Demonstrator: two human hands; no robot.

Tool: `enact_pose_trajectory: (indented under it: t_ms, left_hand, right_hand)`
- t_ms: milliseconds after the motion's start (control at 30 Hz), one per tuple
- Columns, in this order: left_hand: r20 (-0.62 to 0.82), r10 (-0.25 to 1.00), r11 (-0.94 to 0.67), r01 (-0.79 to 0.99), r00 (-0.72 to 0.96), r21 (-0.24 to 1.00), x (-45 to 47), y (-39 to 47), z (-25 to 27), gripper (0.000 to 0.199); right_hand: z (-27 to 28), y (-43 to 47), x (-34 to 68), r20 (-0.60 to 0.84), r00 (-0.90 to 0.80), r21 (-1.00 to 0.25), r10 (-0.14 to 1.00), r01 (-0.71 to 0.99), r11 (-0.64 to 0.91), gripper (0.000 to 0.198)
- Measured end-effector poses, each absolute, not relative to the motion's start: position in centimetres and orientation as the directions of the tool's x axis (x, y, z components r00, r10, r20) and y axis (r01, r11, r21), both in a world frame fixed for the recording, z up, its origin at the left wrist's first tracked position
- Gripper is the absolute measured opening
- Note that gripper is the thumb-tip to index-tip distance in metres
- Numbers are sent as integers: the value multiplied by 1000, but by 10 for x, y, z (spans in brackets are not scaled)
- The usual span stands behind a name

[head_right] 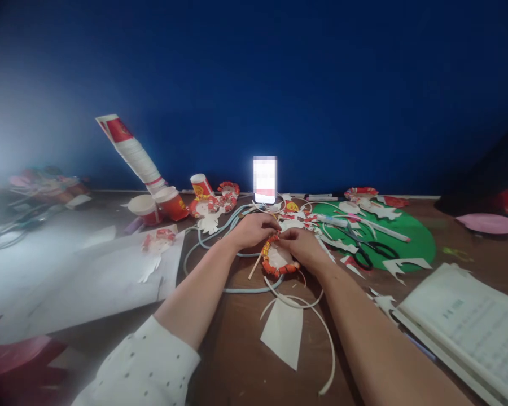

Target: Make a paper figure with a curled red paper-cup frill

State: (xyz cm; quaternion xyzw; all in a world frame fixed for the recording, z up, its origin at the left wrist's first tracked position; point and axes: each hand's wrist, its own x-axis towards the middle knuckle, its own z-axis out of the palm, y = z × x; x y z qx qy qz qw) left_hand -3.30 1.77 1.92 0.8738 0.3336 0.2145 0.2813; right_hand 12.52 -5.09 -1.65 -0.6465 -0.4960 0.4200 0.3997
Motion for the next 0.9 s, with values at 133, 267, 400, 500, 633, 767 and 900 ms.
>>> enact_pose_trajectory:
  t_ms: [133, 267, 400, 500, 633, 767, 900]
  left_hand:
    - [195, 762, -566, 490, 617, 663, -33, 15, 14, 22]
    - [143, 810, -489, 522, 568, 699, -29, 11, 12, 24]
    - [83, 825, -410, 491, 559, 769, -25, 5, 11, 32]
    - [71, 835, -369, 459, 546, 808, -23, 2, 10, 39]
    - [58, 843, -330, 430, 534, 840, -24, 1, 6, 39]
    - [81, 853, -344, 437, 516, 831, -25, 0, 4, 36]
    - [98, 861, -368, 477, 500, 798, -25, -1, 5, 34]
  right_hand:
    - [-15, -49, 121, -139, 198, -927, 970, 320, -198, 26]
    - [-14, -50, 120, -135, 235, -921, 963, 329, -209, 25]
    - [-15, -50, 121, -144, 259, -925, 955, 307, -222, 21]
    - [-16, -50, 122, -147, 259, -931, 955, 289, -222, 19]
    - [-12, -51, 120, -168, 264, -926, 950, 289, -244, 20]
    - [-10, -53, 120, -149, 265, -914, 953, 331, -235, 24]
    - [-13, -52, 120, -126, 260, -914, 957, 345, -214, 24]
